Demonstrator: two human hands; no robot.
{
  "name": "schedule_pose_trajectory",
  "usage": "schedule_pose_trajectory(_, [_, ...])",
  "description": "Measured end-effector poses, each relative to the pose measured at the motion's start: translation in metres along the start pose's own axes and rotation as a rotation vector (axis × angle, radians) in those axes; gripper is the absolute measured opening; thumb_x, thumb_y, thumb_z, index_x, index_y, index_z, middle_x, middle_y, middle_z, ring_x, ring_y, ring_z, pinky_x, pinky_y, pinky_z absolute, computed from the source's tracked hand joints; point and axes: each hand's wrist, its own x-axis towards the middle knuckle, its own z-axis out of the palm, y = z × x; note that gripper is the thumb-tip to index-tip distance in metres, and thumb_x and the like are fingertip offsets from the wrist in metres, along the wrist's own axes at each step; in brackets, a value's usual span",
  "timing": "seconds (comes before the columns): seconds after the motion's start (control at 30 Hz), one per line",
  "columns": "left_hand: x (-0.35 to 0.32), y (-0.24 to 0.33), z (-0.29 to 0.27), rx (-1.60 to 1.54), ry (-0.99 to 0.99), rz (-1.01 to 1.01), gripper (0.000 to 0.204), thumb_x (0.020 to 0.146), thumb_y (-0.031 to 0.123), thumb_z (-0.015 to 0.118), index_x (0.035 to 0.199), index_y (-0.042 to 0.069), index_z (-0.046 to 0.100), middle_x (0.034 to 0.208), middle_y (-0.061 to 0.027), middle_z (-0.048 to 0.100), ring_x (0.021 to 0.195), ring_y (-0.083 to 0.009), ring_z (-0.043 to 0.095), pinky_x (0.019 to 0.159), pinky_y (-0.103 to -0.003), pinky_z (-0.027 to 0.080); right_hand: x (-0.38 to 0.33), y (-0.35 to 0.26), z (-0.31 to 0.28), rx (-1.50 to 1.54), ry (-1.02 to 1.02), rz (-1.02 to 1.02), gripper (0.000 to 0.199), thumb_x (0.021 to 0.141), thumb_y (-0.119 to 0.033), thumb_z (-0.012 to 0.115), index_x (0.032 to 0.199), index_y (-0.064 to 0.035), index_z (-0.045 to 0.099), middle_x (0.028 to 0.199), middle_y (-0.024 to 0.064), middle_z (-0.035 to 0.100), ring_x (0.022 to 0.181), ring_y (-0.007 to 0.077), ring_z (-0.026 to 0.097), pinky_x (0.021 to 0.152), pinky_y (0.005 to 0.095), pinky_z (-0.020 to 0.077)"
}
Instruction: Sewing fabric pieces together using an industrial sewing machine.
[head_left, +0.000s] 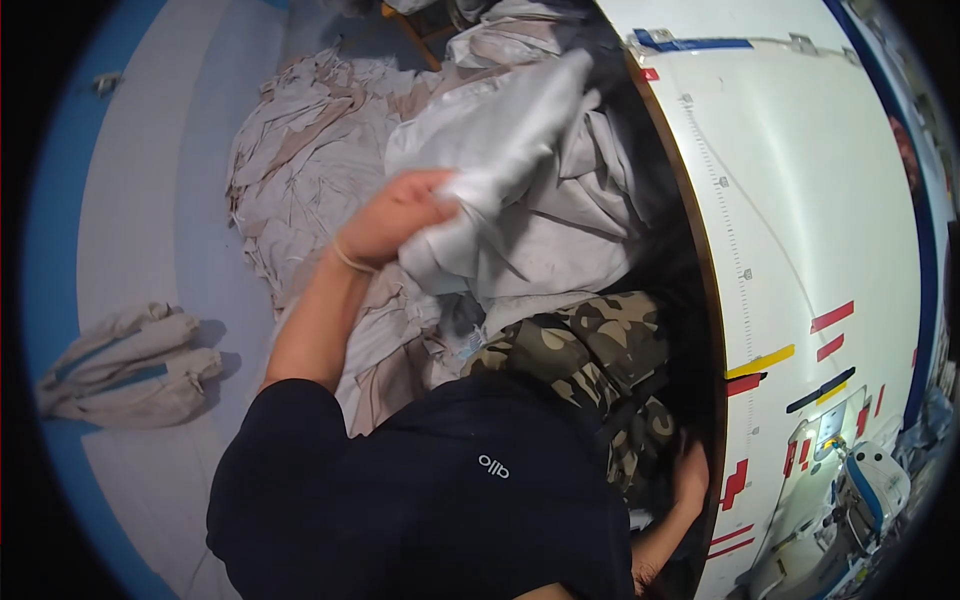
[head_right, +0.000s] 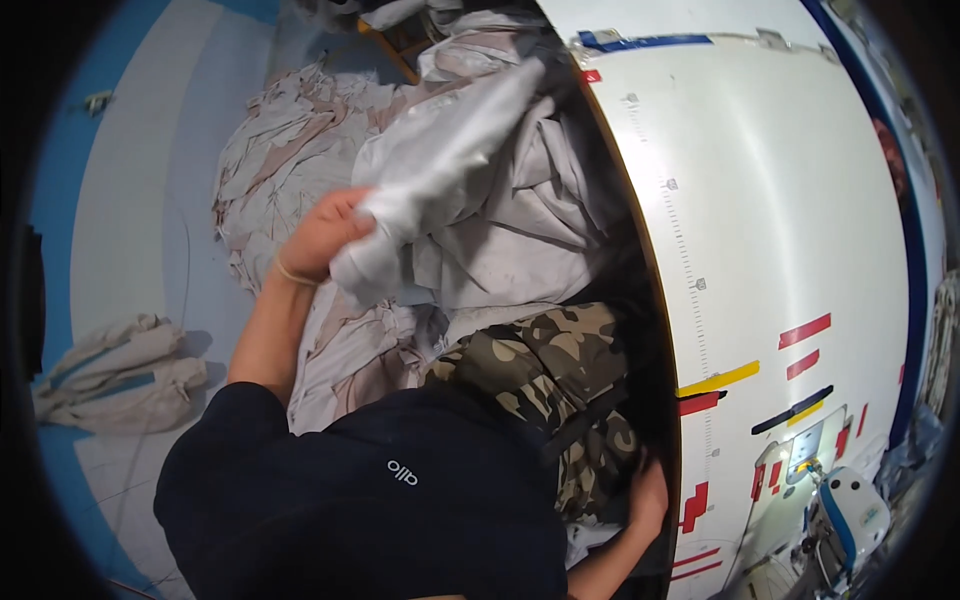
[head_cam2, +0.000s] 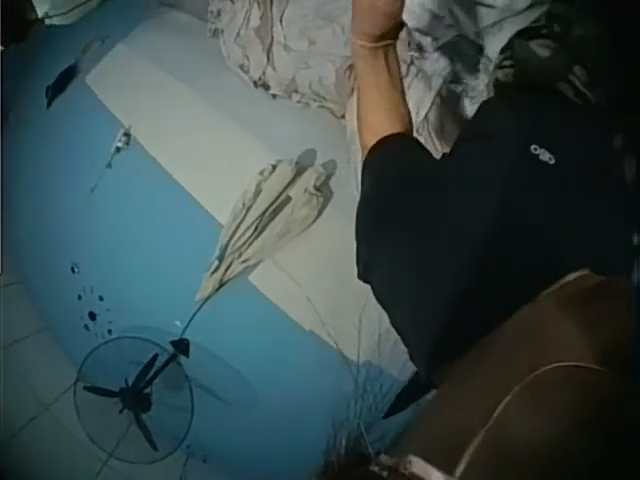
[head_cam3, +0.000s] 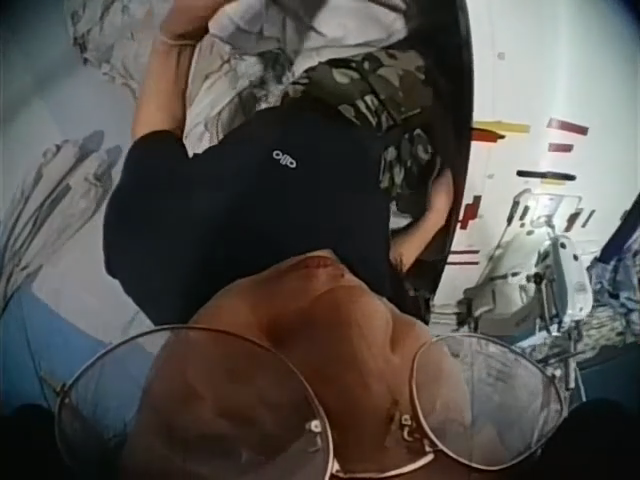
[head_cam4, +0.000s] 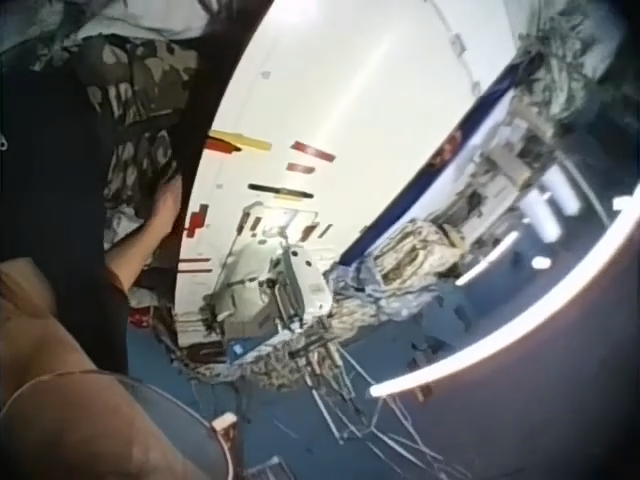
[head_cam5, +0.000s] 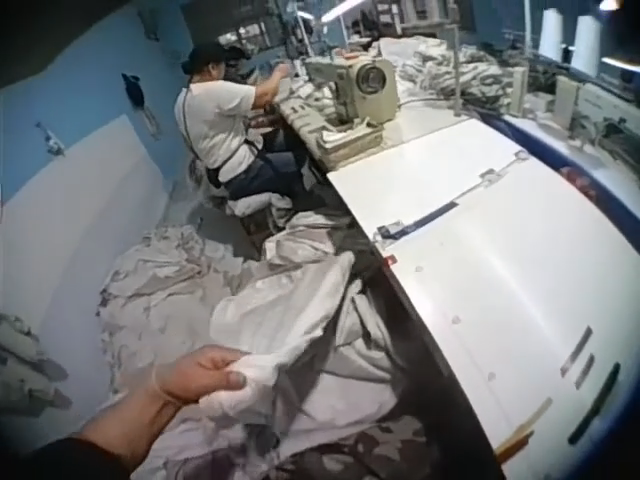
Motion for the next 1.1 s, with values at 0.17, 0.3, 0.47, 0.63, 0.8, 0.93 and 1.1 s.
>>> schedule_pose_trajectory(0.17, [0.012, -0.046, 0.107, 0.0, -0.608, -0.043, 0.032, 0.097, 0.007, 0.061, 0.128, -0.004, 0.059, 0.104, 0.0023, 0.065, 0.094, -0.004, 0.055, 0.082, -0.022, 0.047, 0.019, -0.104, -0.006, 0.893, -0.04, -0.408, 0.037, 0.102, -0.009, 0.054, 0.137, 0.0004, 0.052, 0.12, 0.0143, 0.065, 0.102, 0.019, 0.065, 0.087, 0.0313, 0.0523])
schedule_pose_trajectory(0.3, [-0.008, -0.1, 0.163, -0.276, -0.916, -0.198, 0.02, 0.098, 0.011, 0.063, 0.112, -0.004, 0.062, 0.091, 0.005, 0.06, 0.086, -0.0018, 0.052, 0.076, -0.02, 0.045, 0.054, -0.113, 0.014, 1.486, -0.289, -0.195, 0.065, 0.105, -0.045, 0.044, 0.152, -0.0038, 0.028, 0.137, 0.0248, 0.052, 0.118, 0.0298, 0.059, 0.098, 0.0407, 0.0511])
schedule_pose_trajectory(0.47, [-0.018, -0.114, 0.192, -0.261, -1.229, -0.389, 0.019, 0.099, 0.018, 0.063, 0.093, 0.0, 0.061, 0.08, 0.0063, 0.056, 0.072, -0.0024, 0.049, 0.064, -0.023, 0.043, 0.096, -0.152, 0.016, 1.618, -0.441, -0.095, 0.072, 0.104, -0.047, 0.048, 0.155, -0.0045, 0.022, 0.138, 0.0251, 0.05, 0.116, 0.0276, 0.059, 0.097, 0.0402, 0.0508])
schedule_pose_trajectory(0.63, [0.026, -0.125, 0.227, 0.072, -1.521, -0.158, 0.032, 0.099, 0.028, 0.063, 0.086, -0.001, 0.058, 0.074, 0.0028, 0.056, 0.07, -0.0056, 0.052, 0.063, -0.026, 0.043, 0.134, -0.178, -0.003, 1.239, -0.329, -0.504, 0.056, 0.092, -0.011, 0.067, 0.143, -0.002, 0.045, 0.113, 0.011, 0.068, 0.095, 0.0157, 0.065, 0.09, 0.0282, 0.0511])
schedule_pose_trajectory(0.8, [0.078, -0.054, 0.151, 0.334, -1.172, 0.099, 0.028, 0.098, 0.028, 0.063, 0.102, 0.0, 0.066, 0.085, -0.0072, 0.068, 0.079, -0.0145, 0.064, 0.07, -0.03, 0.05, 0.026, -0.172, -0.016, 0.845, -0.291, -0.62, 0.028, 0.081, -0.008, 0.069, 0.109, -0.0038, 0.068, 0.103, 0.0133, 0.069, 0.092, 0.0268, 0.069, 0.082, 0.0351, 0.0528])
schedule_pose_trajectory(0.93, [0.172, -0.053, 0.059, 0.79, -0.438, 0.283, 0.023, 0.09, 0.016, 0.066, 0.107, 0.001, 0.069, 0.095, -0.0135, 0.07, 0.088, -0.0235, 0.068, 0.08, -0.034, 0.054, 0.023, -0.172, 0.004, 0.536, -0.349, -0.913, 0.029, 0.076, -0.016, 0.07, 0.103, -0.0059, 0.069, 0.09, 0.0137, 0.065, 0.087, 0.0376, 0.065, 0.076, 0.0396, 0.0518])
schedule_pose_trajectory(1.1, [0.33, -0.096, -0.059, 1.396, 0.579, 0.317, 0.06, 0.08, 0.024, 0.076, 0.133, 0.007, 0.054, 0.133, -0.022, 0.05, 0.126, -0.0416, 0.047, 0.103, -0.049, 0.043, 0.063, -0.169, 0.03, 0.65, -0.196, -0.867, 0.025, 0.076, -0.009, 0.069, 0.1, -0.0024, 0.069, 0.093, 0.0171, 0.065, 0.088, 0.0343, 0.067, 0.079, 0.0354, 0.0515])
